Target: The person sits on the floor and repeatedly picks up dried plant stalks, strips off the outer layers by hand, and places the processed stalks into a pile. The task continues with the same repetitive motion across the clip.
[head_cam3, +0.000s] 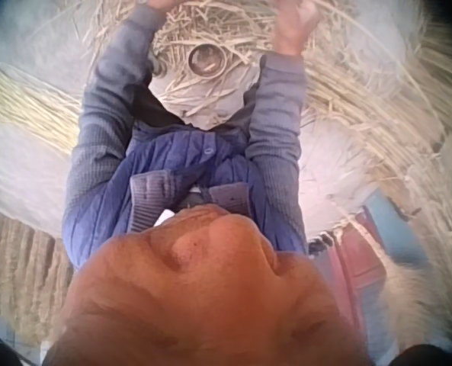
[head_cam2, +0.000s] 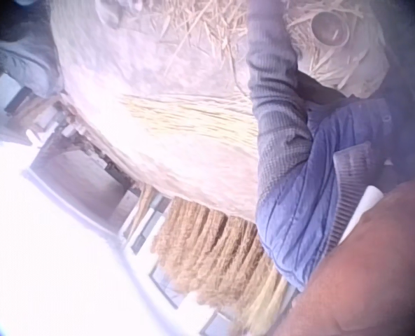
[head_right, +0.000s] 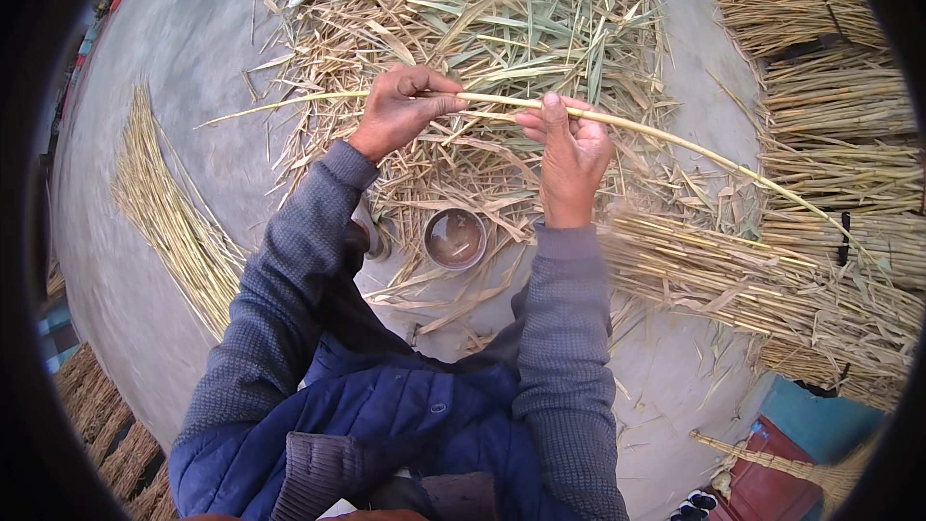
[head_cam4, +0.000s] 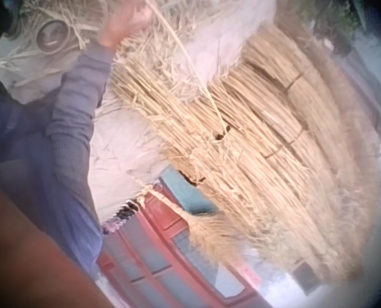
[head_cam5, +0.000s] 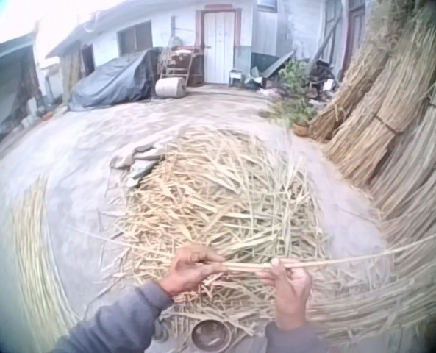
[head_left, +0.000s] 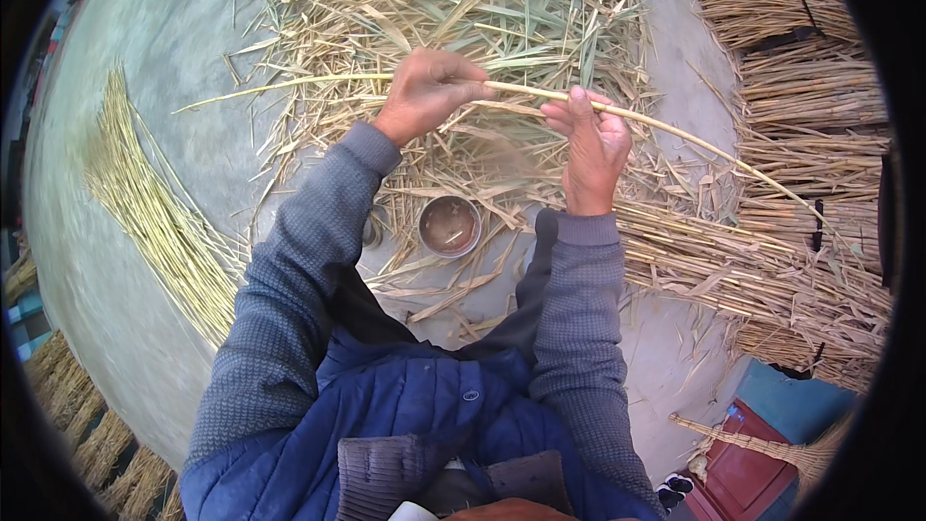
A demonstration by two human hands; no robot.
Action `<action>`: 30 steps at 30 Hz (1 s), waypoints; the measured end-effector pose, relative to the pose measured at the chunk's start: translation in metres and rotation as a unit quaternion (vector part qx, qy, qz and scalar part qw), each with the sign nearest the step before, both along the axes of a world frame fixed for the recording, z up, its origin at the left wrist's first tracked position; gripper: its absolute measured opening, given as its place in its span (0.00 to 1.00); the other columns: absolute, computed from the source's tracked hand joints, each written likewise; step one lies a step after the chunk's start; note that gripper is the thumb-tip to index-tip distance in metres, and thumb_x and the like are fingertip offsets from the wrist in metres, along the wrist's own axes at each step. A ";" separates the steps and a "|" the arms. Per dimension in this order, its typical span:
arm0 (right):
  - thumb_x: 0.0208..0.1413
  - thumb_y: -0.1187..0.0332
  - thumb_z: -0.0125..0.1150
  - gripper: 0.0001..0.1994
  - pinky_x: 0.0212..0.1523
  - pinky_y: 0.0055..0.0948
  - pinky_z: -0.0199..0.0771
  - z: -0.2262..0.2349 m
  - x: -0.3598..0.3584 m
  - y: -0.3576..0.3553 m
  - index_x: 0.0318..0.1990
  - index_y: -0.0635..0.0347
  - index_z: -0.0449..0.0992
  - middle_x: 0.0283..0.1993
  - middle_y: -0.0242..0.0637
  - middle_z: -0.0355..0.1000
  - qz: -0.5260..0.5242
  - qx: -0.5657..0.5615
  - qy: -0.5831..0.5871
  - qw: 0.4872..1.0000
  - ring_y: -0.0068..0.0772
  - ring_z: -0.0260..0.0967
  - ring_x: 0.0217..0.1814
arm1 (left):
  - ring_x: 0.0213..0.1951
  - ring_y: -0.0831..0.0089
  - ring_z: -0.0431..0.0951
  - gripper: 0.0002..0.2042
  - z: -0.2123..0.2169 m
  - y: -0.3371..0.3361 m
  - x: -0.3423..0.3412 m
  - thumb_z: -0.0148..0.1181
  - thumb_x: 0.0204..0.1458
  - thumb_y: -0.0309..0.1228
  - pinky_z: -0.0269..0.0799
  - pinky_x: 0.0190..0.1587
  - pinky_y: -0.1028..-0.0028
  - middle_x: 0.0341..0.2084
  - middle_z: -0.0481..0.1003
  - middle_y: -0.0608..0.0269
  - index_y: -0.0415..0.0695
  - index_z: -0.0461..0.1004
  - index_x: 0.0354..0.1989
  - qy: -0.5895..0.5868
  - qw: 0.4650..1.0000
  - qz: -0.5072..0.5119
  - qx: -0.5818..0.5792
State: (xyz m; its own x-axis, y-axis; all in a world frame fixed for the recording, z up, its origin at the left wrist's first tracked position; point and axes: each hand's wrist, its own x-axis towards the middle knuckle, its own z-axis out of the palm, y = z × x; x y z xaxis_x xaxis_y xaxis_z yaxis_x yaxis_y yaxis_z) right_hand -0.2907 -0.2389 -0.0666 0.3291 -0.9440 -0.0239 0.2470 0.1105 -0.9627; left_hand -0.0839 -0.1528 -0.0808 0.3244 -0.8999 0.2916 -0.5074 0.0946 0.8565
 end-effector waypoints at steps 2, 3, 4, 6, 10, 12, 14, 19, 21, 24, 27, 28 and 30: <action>0.61 0.62 0.65 0.17 0.33 0.23 0.81 -0.001 0.002 0.003 0.46 0.69 0.72 0.35 0.45 0.78 -0.017 0.005 -0.002 1.000 0.30 0.80 0.32 | 0.26 0.68 0.80 0.11 -0.003 -0.001 0.003 0.73 0.45 0.36 0.72 0.32 0.70 0.25 0.81 0.60 0.42 0.83 0.29 -0.131 0.989 0.002 -0.071; 0.61 0.62 0.65 0.17 0.33 0.22 0.81 -0.001 0.003 0.005 0.45 0.69 0.72 0.35 0.45 0.78 -0.027 0.005 0.002 1.000 0.30 0.79 0.32 | 0.28 0.65 0.79 0.09 -0.004 -0.002 0.003 0.72 0.46 0.36 0.68 0.35 0.67 0.25 0.80 0.62 0.44 0.82 0.28 -0.161 0.983 -0.014 -0.085; 0.61 0.62 0.65 0.17 0.32 0.22 0.80 -0.001 0.003 0.006 0.45 0.69 0.72 0.35 0.45 0.78 -0.038 0.010 0.012 0.999 0.30 0.79 0.31 | 0.29 0.65 0.79 0.09 -0.006 -0.004 0.003 0.72 0.46 0.36 0.67 0.36 0.67 0.25 0.80 0.62 0.45 0.82 0.29 -0.177 0.980 -0.021 -0.090; 0.61 0.61 0.66 0.17 0.31 0.22 0.80 0.001 0.004 0.006 0.44 0.70 0.73 0.33 0.45 0.78 -0.039 -0.004 0.015 0.999 0.30 0.79 0.30 | 0.30 0.65 0.79 0.09 -0.010 -0.007 -0.001 0.72 0.47 0.37 0.66 0.37 0.66 0.25 0.80 0.63 0.45 0.82 0.30 -0.218 0.970 -0.045 -0.097; 0.60 0.59 0.66 0.18 0.31 0.23 0.80 0.004 0.003 0.005 0.42 0.70 0.74 0.31 0.45 0.78 -0.050 -0.016 0.036 0.998 0.29 0.78 0.29 | 0.30 0.65 0.78 0.08 -0.012 -0.011 -0.017 0.72 0.46 0.36 0.66 0.35 0.67 0.26 0.80 0.62 0.45 0.82 0.29 -0.135 0.982 0.010 -0.129; 0.60 0.58 0.67 0.19 0.31 0.23 0.80 0.004 0.002 0.004 0.41 0.70 0.74 0.30 0.45 0.78 -0.043 -0.008 0.036 0.998 0.29 0.78 0.29 | 0.28 0.72 0.78 0.07 -0.004 -0.009 -0.014 0.71 0.49 0.34 0.70 0.37 0.70 0.26 0.81 0.65 0.45 0.82 0.31 -0.071 0.995 0.007 -0.069; 0.60 0.58 0.67 0.19 0.31 0.23 0.80 0.001 0.002 0.004 0.41 0.70 0.74 0.30 0.45 0.78 -0.043 -0.001 0.032 0.999 0.29 0.79 0.29 | 0.28 0.77 0.77 0.07 0.008 -0.007 -0.009 0.71 0.51 0.33 0.73 0.41 0.72 0.27 0.81 0.66 0.44 0.81 0.34 0.060 0.998 -0.004 0.021; 0.61 0.64 0.64 0.15 0.33 0.22 0.81 -0.001 -0.007 0.000 0.44 0.70 0.73 0.34 0.45 0.78 -0.018 -0.006 0.009 1.000 0.31 0.80 0.32 | 0.35 0.80 0.79 0.08 0.035 -0.001 0.038 0.64 0.58 0.32 0.76 0.44 0.75 0.30 0.79 0.66 0.40 0.76 0.39 0.240 0.969 0.061 -0.011; 0.62 0.67 0.63 0.14 0.36 0.23 0.82 -0.001 -0.008 0.002 0.46 0.71 0.72 0.35 0.45 0.78 0.001 -0.007 0.010 1.000 0.32 0.80 0.35 | 0.36 0.79 0.78 0.09 0.027 -0.001 0.033 0.65 0.57 0.32 0.75 0.43 0.73 0.33 0.79 0.68 0.41 0.76 0.41 0.101 0.987 0.007 0.123; 0.63 0.68 0.62 0.13 0.37 0.24 0.82 0.002 -0.004 0.005 0.45 0.70 0.72 0.36 0.45 0.78 0.019 -0.044 0.003 0.999 0.33 0.81 0.36 | 0.33 0.80 0.77 0.12 0.006 0.000 0.009 0.69 0.53 0.36 0.71 0.34 0.79 0.31 0.80 0.67 0.41 0.80 0.41 -0.073 0.989 -0.127 0.024; 0.63 0.69 0.61 0.11 0.39 0.24 0.83 0.005 -0.002 0.006 0.45 0.70 0.72 0.38 0.46 0.78 0.041 -0.058 0.005 0.997 0.34 0.81 0.37 | 0.28 0.83 0.76 0.12 -0.002 0.000 -0.001 0.72 0.50 0.35 0.69 0.29 0.81 0.25 0.79 0.69 0.40 0.81 0.37 0.009 0.991 -0.118 0.059; 0.63 0.69 0.61 0.11 0.40 0.25 0.83 0.005 -0.002 0.006 0.45 0.70 0.72 0.38 0.47 0.78 0.047 -0.067 -0.001 0.997 0.34 0.81 0.38 | 0.26 0.84 0.75 0.12 0.000 0.000 -0.002 0.73 0.50 0.34 0.69 0.28 0.81 0.24 0.79 0.69 0.40 0.81 0.36 0.053 0.989 -0.094 0.104; 0.63 0.70 0.61 0.10 0.41 0.25 0.83 0.006 -0.002 0.004 0.44 0.70 0.72 0.39 0.47 0.78 0.062 -0.077 -0.010 0.995 0.34 0.80 0.39 | 0.24 0.85 0.74 0.11 0.006 0.001 -0.002 0.73 0.49 0.33 0.68 0.26 0.82 0.22 0.79 0.70 0.40 0.81 0.35 0.111 0.985 -0.076 0.104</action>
State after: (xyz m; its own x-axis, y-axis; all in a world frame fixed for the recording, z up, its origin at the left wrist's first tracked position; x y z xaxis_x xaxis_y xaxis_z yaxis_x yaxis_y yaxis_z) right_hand -0.2930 -0.2345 -0.0607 0.4427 -0.8878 0.1259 0.2601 -0.0072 -0.9656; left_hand -0.0856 -0.1521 -0.0751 0.2158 -0.9759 0.0332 -0.2993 -0.0338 0.9536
